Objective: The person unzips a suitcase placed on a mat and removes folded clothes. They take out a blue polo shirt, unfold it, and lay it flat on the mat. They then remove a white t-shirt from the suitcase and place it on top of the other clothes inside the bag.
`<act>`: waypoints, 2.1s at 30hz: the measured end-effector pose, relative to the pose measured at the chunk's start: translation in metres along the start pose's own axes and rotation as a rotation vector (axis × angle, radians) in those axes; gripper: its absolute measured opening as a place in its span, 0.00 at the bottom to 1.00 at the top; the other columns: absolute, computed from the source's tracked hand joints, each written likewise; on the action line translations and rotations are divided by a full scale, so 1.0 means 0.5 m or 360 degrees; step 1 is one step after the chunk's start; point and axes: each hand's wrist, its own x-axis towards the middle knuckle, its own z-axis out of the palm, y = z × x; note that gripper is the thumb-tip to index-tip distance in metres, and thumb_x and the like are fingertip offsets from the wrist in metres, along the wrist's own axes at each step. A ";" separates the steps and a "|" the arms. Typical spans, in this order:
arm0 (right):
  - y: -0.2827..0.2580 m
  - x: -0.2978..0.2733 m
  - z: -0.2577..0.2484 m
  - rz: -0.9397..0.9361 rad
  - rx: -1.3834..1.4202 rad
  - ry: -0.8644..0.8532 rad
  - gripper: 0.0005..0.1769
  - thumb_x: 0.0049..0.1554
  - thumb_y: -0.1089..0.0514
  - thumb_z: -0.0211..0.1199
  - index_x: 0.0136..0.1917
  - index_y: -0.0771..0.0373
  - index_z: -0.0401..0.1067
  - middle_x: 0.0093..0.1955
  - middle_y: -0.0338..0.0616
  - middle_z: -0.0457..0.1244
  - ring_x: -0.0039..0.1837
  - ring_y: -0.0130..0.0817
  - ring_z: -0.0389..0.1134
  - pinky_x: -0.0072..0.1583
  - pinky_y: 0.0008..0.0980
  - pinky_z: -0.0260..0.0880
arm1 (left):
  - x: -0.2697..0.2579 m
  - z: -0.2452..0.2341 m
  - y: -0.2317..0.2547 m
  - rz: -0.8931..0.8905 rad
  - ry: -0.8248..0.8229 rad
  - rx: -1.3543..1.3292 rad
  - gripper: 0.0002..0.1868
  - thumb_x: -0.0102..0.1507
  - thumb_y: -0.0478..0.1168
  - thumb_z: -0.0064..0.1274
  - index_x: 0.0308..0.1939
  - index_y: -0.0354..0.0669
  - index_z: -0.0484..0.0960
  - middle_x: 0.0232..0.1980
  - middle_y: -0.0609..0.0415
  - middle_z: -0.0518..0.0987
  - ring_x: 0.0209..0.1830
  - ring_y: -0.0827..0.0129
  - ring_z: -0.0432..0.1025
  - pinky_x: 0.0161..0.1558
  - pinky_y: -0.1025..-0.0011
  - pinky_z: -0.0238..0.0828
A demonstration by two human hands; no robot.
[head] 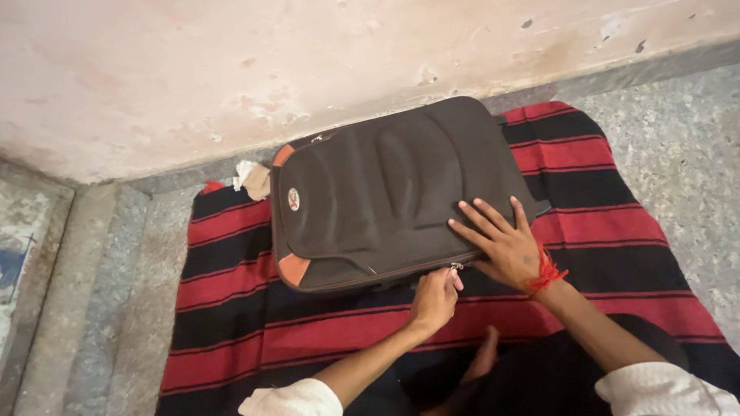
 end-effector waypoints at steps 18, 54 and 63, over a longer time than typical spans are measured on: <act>-0.001 0.000 -0.001 0.0002 -0.0008 0.0004 0.53 0.40 0.45 0.75 0.76 0.41 0.57 0.82 0.35 0.47 0.82 0.37 0.46 0.77 0.67 0.35 | -0.043 -0.113 -0.046 -0.0129 -0.0078 0.0060 0.09 0.64 0.30 0.43 0.32 0.37 0.78 0.22 0.43 0.79 0.19 0.55 0.78 0.28 0.58 0.76; -0.002 0.004 -0.008 0.0079 0.0037 -0.0074 0.50 0.42 0.42 0.72 0.75 0.38 0.57 0.82 0.33 0.46 0.83 0.35 0.44 0.78 0.69 0.36 | -0.142 -0.473 -0.118 -0.0148 -0.0275 0.1211 0.10 0.64 0.41 0.47 0.35 0.40 0.81 0.34 0.40 0.82 0.38 0.44 0.78 0.38 0.46 0.72; 0.000 0.004 -0.002 0.0104 0.0020 -0.0083 0.49 0.42 0.42 0.71 0.75 0.37 0.57 0.83 0.31 0.46 0.83 0.34 0.44 0.78 0.69 0.35 | -0.152 -0.555 -0.166 -0.0339 -0.0008 0.1490 0.13 0.66 0.47 0.47 0.40 0.45 0.84 0.38 0.40 0.83 0.41 0.43 0.78 0.45 0.47 0.75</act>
